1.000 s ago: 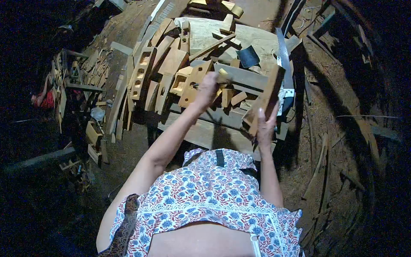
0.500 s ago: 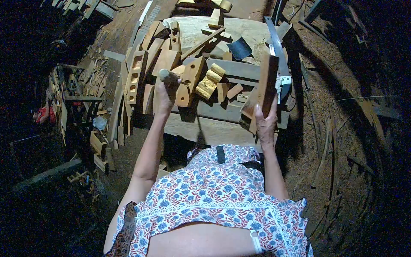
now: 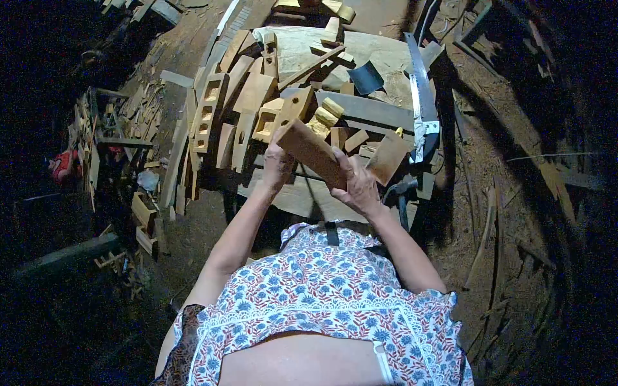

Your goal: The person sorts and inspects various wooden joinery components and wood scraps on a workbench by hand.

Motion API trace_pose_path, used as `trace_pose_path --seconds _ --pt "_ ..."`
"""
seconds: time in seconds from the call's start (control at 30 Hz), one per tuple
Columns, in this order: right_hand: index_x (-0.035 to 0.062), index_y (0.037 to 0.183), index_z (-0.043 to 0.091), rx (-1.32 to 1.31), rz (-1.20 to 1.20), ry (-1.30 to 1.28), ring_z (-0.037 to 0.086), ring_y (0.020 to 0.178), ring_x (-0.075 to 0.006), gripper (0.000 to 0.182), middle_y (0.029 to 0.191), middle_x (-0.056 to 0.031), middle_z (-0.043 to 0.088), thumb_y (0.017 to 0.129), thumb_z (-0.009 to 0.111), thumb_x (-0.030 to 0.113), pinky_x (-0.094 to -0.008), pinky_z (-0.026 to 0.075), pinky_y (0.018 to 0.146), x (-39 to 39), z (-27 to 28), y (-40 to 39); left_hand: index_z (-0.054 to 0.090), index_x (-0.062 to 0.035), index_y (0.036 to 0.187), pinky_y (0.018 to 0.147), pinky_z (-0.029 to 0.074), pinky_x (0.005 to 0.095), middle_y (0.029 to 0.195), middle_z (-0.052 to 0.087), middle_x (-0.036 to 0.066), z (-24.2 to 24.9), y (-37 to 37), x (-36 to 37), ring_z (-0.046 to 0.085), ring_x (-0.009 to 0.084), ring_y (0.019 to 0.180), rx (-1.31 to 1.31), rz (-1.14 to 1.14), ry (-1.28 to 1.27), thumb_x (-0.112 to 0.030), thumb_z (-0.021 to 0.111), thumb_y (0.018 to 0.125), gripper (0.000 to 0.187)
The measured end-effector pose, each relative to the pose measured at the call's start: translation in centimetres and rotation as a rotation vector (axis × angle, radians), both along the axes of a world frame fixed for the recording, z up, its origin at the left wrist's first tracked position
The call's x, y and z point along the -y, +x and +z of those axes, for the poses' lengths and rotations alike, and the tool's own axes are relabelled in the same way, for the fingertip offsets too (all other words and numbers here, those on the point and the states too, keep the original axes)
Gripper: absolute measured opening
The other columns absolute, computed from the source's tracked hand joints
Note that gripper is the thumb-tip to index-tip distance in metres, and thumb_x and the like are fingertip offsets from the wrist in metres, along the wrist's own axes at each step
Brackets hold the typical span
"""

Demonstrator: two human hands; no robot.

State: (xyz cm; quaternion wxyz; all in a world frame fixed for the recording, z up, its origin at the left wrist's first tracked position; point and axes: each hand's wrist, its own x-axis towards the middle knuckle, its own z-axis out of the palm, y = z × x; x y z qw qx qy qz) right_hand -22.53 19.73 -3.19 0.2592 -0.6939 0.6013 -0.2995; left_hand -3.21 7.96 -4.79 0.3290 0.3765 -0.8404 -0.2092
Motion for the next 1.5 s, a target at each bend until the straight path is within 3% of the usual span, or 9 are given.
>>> trace_pose_path --seconds 0.2,0.33,0.43,0.57,0.73,1.0,1.2,1.4,1.5 --pt "0.0103 0.137 0.029 0.071 -0.024 -0.528 0.055 0.087 -0.0354 0.087 0.099 -0.0166 0.049 0.063 0.074 0.018 -0.0416 0.047 0.072 0.2 -0.5 0.4 0.051 -0.0066 0.111 0.076 0.048 0.0408 0.105 0.052 0.016 -0.5 0.2 -0.2 0.056 0.0367 0.091 0.044 0.103 0.028 0.003 0.052 0.076 0.037" --pt "0.0142 0.139 0.027 -0.087 0.021 -0.121 0.055 0.088 -0.0364 0.088 0.103 -0.0164 0.050 0.065 0.073 0.024 -0.0408 0.048 0.076 -0.6 -1.0 -0.4 0.052 -0.0065 0.110 0.078 0.047 0.0416 0.106 0.052 0.016 -2.4 -0.2 -0.9 0.056 0.0372 0.092 -0.275 0.079 0.252 0.005 0.051 0.075 0.037" --pt "0.0166 0.141 0.021 0.027 -0.063 -0.106 0.054 0.093 -0.0378 0.089 0.107 -0.0167 0.049 0.067 0.070 0.022 -0.0424 0.047 0.078 -2.2 -1.6 -0.7 0.053 -0.0073 0.104 0.088 0.047 0.0376 0.111 0.050 0.014 -4.3 0.3 -3.2 0.051 0.0339 0.109 -0.038 0.013 -0.091 0.004 0.057 0.071 0.035" --pt "0.0168 0.142 0.018 0.016 -0.258 0.018 0.053 0.099 -0.0394 0.089 0.118 -0.0189 0.047 0.067 0.065 0.017 -0.0442 0.046 0.081 -3.8 -1.7 -2.1 0.052 -0.0080 0.101 0.093 0.045 0.0375 0.115 0.049 0.014 -7.3 2.3 -4.5 0.049 0.0332 0.113 -0.004 0.001 -0.082 0.002 0.059 0.072 0.031" --pt "0.0173 0.143 0.016 0.089 -0.367 0.076 0.051 0.104 -0.0402 0.087 0.122 -0.0211 0.046 0.070 0.063 0.026 -0.0452 0.045 0.086 -5.1 -0.5 -3.3 0.053 -0.0064 0.105 0.090 0.045 0.0362 0.111 0.056 0.015 -2.4 2.7 -2.7 0.055 0.0308 0.106 -0.308 0.229 0.026 0.003 0.064 0.075 0.034" --pt "0.0167 0.143 0.016 -0.001 -0.350 0.005 0.050 0.109 -0.0409 0.089 0.126 -0.0216 0.045 0.068 0.064 0.020 -0.0453 0.044 0.090 -4.1 -0.9 -3.0 0.054 -0.0050 0.104 0.089 0.046 0.0321 0.110 0.057 0.012 0.0 5.4 -0.5 0.056 0.0252 0.104 -0.262 0.126 0.007 0.002 0.066 0.077 0.030" --pt "0.0196 0.143 0.015 0.040 -0.329 0.059 0.051 0.110 -0.0389 0.090 0.130 -0.0208 0.044 0.067 0.063 0.017 -0.0419 0.045 0.090 -3.9 -0.9 -2.2 0.051 -0.0080 0.109 0.089 0.047 0.0363 0.113 0.057 0.015 -1.0 5.5 -0.4 0.055 0.0313 0.109 -0.171 0.020 0.091 0.000 0.069 0.073 0.041" --pt "0.0119 0.138 0.025 0.042 -0.227 -0.139 0.056 0.101 -0.0378 0.087 0.118 -0.0216 0.051 0.064 0.070 0.012 -0.0438 0.047 0.083 -2.4 0.2 -0.3 0.051 -0.0071 0.111 0.093 0.045 0.0361 0.120 0.055 0.013 -0.3 6.4 0.2 0.051 0.0300 0.115 -0.093 -0.084 0.143 0.006 0.066 0.067 0.048" --pt "0.0141 0.131 0.038 0.126 0.127 -0.337 0.059 0.081 -0.0322 0.081 0.098 -0.0111 0.053 0.061 0.077 0.022 -0.0389 0.051 0.067 -0.8 5.0 1.5 0.052 -0.0058 0.112 0.096 0.043 0.0346 0.125 0.052 0.012 -0.1 7.1 0.4 0.050 0.0285 0.116 -0.134 -0.108 0.448 0.006 0.061 0.069 0.045"
